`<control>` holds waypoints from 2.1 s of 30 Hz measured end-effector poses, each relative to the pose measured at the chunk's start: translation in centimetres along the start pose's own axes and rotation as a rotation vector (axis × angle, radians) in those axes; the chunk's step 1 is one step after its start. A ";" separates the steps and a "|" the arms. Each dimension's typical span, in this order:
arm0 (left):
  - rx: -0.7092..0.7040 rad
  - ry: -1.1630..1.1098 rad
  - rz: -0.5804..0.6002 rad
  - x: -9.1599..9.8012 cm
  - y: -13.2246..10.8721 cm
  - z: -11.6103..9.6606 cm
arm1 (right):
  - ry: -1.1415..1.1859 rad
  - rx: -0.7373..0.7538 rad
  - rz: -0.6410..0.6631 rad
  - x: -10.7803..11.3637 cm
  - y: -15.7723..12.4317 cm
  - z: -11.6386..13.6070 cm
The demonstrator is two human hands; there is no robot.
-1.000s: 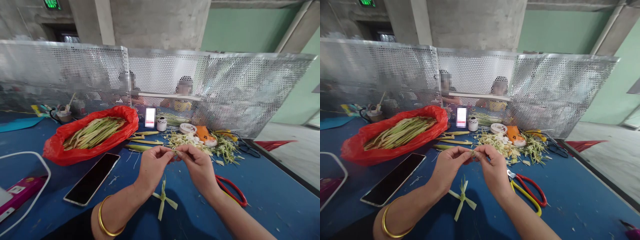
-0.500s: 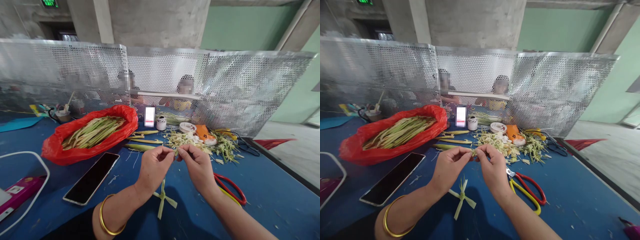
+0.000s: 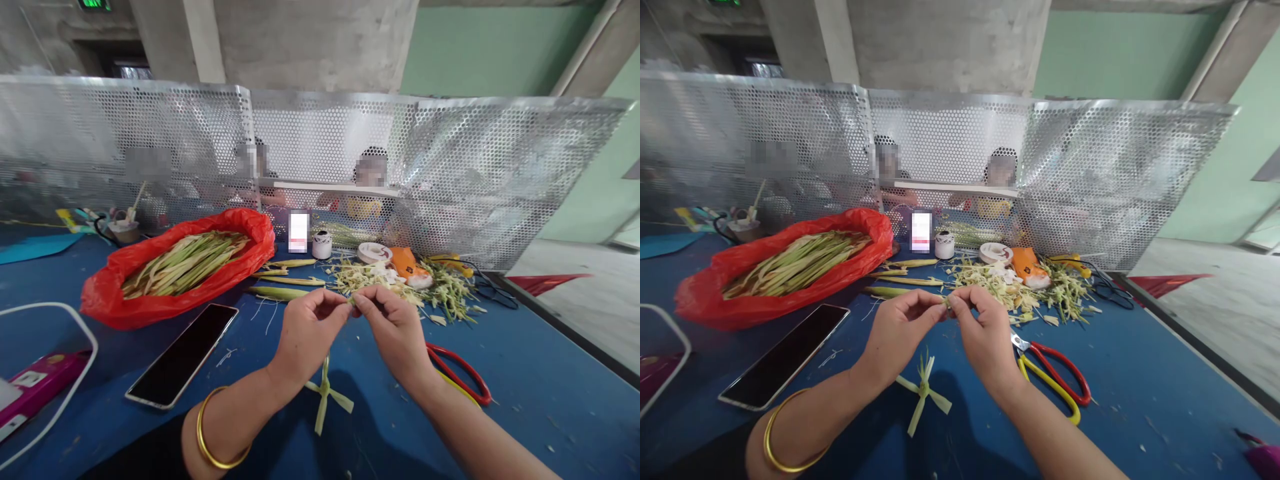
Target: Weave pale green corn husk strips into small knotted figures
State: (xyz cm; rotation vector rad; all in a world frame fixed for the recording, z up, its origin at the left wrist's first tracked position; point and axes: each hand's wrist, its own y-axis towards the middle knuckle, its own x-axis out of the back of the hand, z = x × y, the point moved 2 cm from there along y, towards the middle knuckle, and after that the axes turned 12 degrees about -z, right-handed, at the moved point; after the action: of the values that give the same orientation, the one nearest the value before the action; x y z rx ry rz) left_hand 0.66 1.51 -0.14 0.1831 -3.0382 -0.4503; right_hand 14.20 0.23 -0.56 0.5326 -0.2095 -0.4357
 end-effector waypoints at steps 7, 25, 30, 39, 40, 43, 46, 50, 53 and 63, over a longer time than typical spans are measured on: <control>0.272 -0.255 0.032 -0.2 0.0 -0.2 | 0.066 -0.007 0.062 0.1 0.2 0.0; 0.316 -0.356 -0.003 -0.2 0.0 -0.5 | -0.073 0.191 0.030 0.7 0.2 0.1; 0.406 -0.381 0.037 0.0 0.1 -0.2 | -0.055 0.310 0.059 0.7 0.3 0.9; 0.011 -0.163 0.101 0.0 0.0 -0.8 | -0.004 0.037 0.015 0.8 0.3 0.1; -0.034 -0.131 0.101 0.1 0.0 -0.8 | 0.010 0.015 0.011 0.7 0.2 0.1; -0.063 -0.092 0.087 0.2 0.2 -0.8 | 0.072 -0.046 0.019 0.6 0.3 0.1; 0.029 -0.125 0.109 0.3 0.5 -0.9 | 0.132 -0.148 0.085 0.6 0.6 0.4; 0.022 -0.047 0.144 0.7 0.9 -1.5 | 0.061 -0.198 0.234 1.2 1.5 0.7; -0.012 0.106 0.211 1.1 1.0 -1.8 | -0.018 -0.168 0.375 1.8 1.9 0.9; 0.040 0.013 0.169 1.4 1.5 -1.8 | 0.115 -0.324 0.374 1.1 1.1 0.5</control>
State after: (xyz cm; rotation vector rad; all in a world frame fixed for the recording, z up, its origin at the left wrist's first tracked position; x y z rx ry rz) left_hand -0.74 2.19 2.11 -0.0690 -3.0180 -0.3735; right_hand 15.40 0.36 0.58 0.1913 -0.1203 -0.0700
